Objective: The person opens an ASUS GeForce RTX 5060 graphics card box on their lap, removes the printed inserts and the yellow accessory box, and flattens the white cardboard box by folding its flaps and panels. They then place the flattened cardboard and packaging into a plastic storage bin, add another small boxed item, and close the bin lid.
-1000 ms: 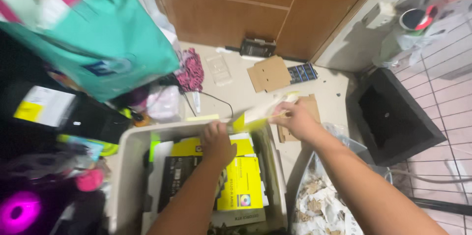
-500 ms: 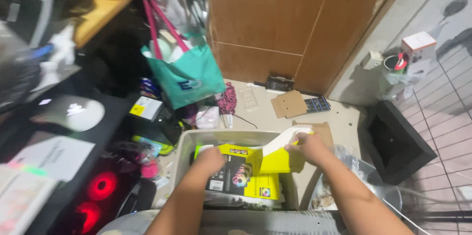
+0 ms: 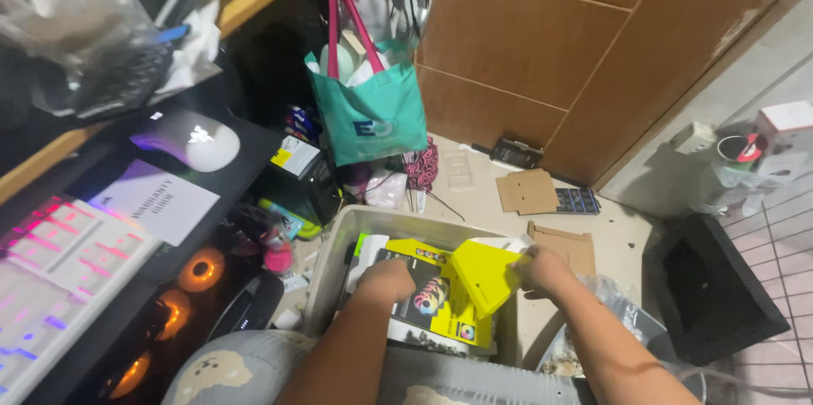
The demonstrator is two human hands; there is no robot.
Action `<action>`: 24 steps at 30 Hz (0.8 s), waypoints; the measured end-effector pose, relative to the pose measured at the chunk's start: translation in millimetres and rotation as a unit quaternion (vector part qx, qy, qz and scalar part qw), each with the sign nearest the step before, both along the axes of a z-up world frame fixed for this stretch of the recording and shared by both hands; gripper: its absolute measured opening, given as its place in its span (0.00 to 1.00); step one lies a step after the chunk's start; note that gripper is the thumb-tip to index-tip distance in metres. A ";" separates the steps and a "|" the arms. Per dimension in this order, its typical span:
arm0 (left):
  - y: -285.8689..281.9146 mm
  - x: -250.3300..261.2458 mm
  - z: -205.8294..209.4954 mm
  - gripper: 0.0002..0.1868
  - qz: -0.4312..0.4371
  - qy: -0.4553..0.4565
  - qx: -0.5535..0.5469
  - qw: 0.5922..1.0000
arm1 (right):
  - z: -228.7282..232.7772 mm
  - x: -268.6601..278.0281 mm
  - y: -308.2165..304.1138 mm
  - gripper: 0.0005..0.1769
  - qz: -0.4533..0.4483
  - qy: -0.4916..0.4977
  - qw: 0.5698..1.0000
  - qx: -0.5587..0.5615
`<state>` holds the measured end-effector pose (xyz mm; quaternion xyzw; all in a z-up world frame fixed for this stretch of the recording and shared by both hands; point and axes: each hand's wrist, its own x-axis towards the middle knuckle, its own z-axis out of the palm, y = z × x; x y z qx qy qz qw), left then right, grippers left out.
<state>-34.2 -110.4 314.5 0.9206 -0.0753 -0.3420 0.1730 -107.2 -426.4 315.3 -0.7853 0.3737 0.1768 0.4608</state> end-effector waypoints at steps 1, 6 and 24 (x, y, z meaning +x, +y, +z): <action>-1.5 -0.1 -5.0 0.20 -0.020 -0.004 0.001 1.000 | -9.4 1.4 -3.4 0.26 -0.004 -0.009 1.000 0.017; -28.0 -16.6 -44.5 0.27 -0.055 0.024 0.031 0.998 | -62.0 0.5 -4.2 0.25 -0.035 -0.026 0.987 0.155; -112.4 20.8 -51.5 0.31 -0.038 -0.256 -0.021 0.966 | -189.6 4.1 -127.6 0.16 -0.054 0.049 0.996 0.047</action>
